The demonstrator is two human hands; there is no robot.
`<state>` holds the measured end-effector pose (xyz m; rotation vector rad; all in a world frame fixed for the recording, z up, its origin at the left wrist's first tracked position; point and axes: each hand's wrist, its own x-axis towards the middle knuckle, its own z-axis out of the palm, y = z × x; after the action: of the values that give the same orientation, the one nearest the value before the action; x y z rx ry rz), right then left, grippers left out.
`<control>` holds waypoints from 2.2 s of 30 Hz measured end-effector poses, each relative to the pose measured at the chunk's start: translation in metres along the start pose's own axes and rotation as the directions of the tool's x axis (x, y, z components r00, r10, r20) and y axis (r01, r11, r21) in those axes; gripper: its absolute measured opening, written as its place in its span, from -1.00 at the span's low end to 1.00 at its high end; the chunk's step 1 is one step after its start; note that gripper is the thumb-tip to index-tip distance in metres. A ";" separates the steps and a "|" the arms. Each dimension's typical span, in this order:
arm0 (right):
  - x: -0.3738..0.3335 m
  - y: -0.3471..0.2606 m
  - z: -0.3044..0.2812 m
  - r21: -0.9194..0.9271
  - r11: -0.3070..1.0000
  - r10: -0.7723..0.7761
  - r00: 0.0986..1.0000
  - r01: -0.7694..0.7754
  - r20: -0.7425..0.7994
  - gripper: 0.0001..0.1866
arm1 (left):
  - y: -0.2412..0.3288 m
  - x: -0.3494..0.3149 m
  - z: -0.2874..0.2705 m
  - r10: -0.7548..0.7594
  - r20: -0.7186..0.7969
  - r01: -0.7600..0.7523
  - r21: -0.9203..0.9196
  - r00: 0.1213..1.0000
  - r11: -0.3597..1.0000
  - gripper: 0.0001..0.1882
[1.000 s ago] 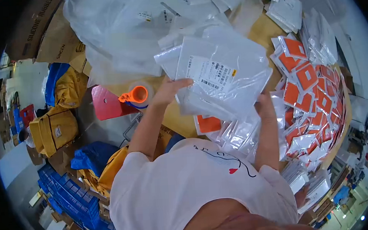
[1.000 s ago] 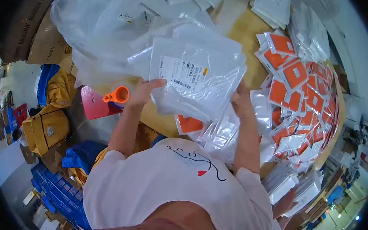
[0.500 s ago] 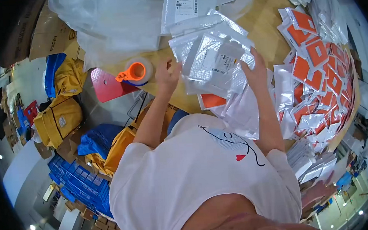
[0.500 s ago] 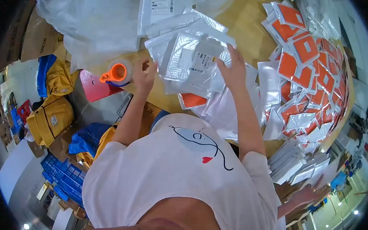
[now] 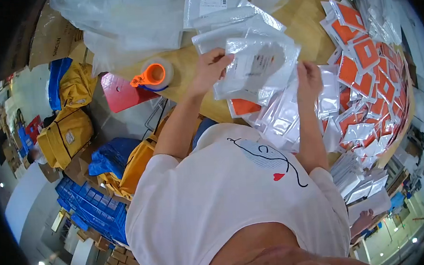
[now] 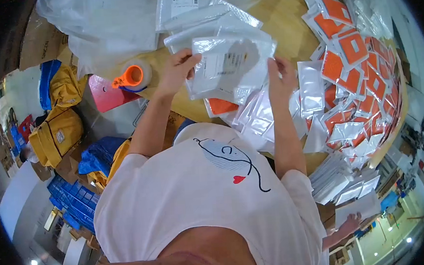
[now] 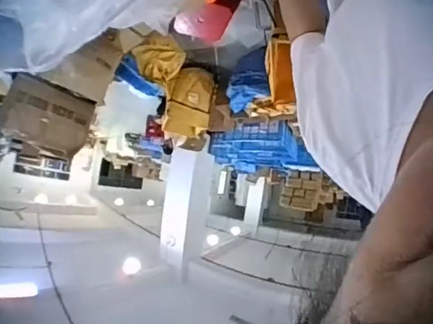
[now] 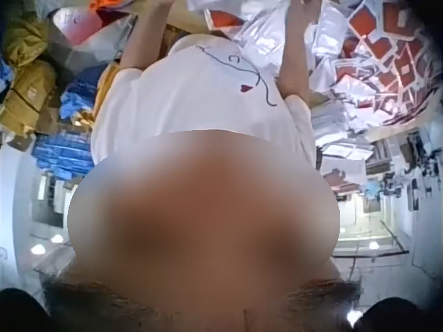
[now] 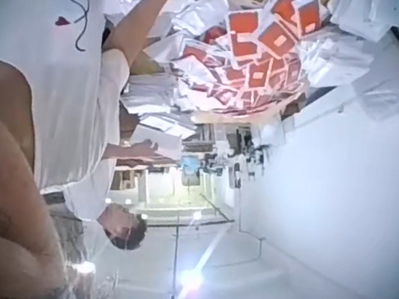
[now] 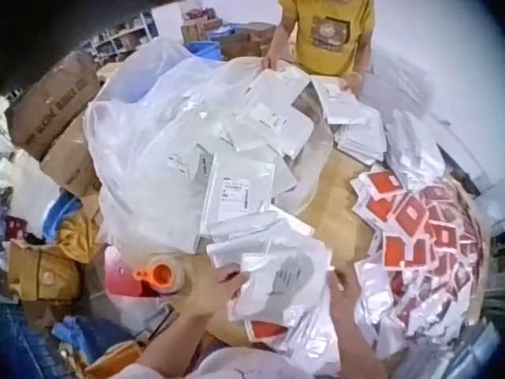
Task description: The recorder is sorting and stacking white padded envelopes on a work table.
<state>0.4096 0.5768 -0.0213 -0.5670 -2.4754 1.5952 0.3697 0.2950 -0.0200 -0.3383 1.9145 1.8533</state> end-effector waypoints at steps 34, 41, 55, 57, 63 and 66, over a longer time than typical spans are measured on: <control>-0.037 0.015 -0.121 0.607 0.705 0.535 0.836 -0.367 -0.117 -0.74 | -0.022 0.020 0.029 0.115 -0.132 0.010 0.699 0.984 0.715 -0.68; -0.040 0.043 -0.132 0.620 0.666 0.564 0.824 -0.415 -0.053 -0.75 | -0.035 0.012 0.022 -0.079 -0.063 0.089 0.187 0.995 0.978 -0.71; -0.049 0.076 -0.117 0.684 0.535 0.613 0.785 -0.496 0.089 -0.75 | -0.037 0.013 0.003 0.024 -0.127 0.023 0.360 0.992 0.933 -0.76; -0.051 0.081 -0.114 0.683 0.530 0.615 0.783 -0.502 0.098 -0.75 | -0.037 0.012 0.005 0.040 -0.137 0.014 0.375 0.990 0.927 -0.76; -0.057 0.090 -0.100 0.682 0.516 0.613 0.779 -0.518 0.128 -0.75 | -0.026 0.004 0.018 0.167 -0.221 0.013 0.637 0.961 0.771 -0.73; -0.056 0.090 -0.094 0.681 0.510 0.604 0.783 -0.525 0.150 -0.75 | -0.024 0.006 0.019 0.065 -0.111 0.034 0.714 0.992 0.699 -0.72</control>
<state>0.5120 0.6677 -0.0579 -1.3575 -1.4144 2.4463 0.3783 0.3127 -0.0439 -0.1742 2.5491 0.9559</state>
